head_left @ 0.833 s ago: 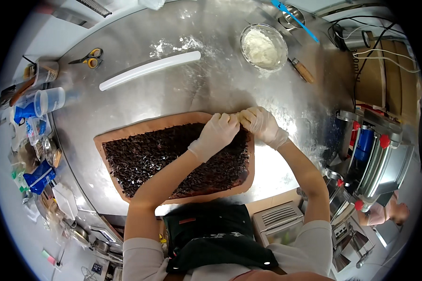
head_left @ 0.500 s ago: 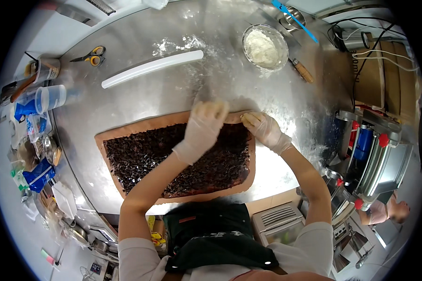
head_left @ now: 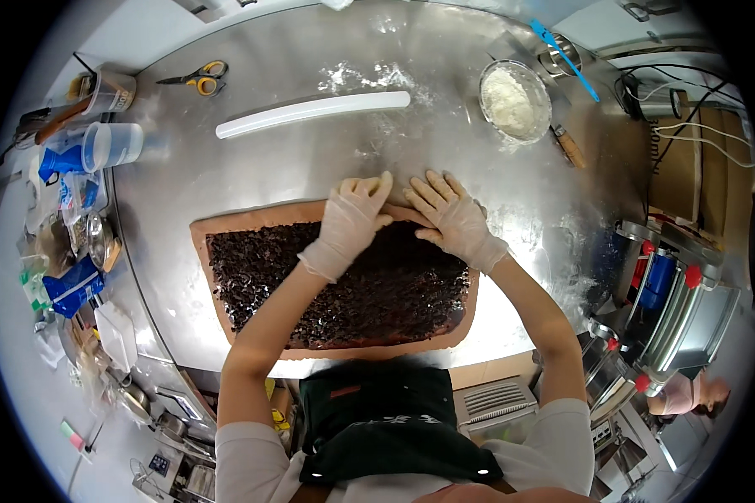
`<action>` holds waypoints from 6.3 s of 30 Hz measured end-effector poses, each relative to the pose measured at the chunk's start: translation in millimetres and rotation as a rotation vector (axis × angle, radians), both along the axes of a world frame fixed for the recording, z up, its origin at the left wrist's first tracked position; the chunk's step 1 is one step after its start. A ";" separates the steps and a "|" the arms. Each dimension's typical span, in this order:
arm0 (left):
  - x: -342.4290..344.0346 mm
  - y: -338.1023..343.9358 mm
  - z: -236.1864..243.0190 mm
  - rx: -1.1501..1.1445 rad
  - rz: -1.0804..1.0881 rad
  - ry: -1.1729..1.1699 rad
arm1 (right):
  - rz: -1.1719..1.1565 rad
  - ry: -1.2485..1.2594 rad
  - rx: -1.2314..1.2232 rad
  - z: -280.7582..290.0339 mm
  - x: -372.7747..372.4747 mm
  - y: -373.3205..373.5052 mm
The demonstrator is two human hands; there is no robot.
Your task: The person sprinkles red beans from a blue bag over a sheet of dough covered in red bean paste, spreads the beans evenly by hand, and then rolls the dough into a long cylinder.
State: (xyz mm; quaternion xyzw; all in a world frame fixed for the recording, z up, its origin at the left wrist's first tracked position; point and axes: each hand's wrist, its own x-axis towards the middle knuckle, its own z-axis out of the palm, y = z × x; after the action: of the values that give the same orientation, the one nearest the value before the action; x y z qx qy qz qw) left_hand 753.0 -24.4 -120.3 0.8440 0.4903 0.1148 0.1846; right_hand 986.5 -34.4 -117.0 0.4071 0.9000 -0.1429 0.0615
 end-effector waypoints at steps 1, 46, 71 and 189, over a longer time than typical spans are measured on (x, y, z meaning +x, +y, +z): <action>-12.5 2.7 -4.9 0.007 -0.054 0.014 | 0.005 -0.042 -0.031 1.3 -2.9 1.7; -137.5 -0.6 -6.4 0.038 -0.085 0.014 | 0.030 0.283 -0.131 -11.2 -142.0 20.1; -234.9 -0.3 -8.6 -0.057 -0.041 -0.029 | 0.142 0.408 -0.108 -27.2 -231.6 30.6; -148.4 -5.4 -15.6 0.029 0.660 0.485 | -0.873 -0.234 0.424 -28.3 -79.3 2.4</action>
State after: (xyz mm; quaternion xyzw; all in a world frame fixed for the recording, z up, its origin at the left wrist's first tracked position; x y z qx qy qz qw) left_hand 604.6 -29.8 -135.8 0.6466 0.7624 -0.0275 0.0053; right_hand 907.2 -32.0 -145.3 0.7627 0.6420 0.0775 0.0121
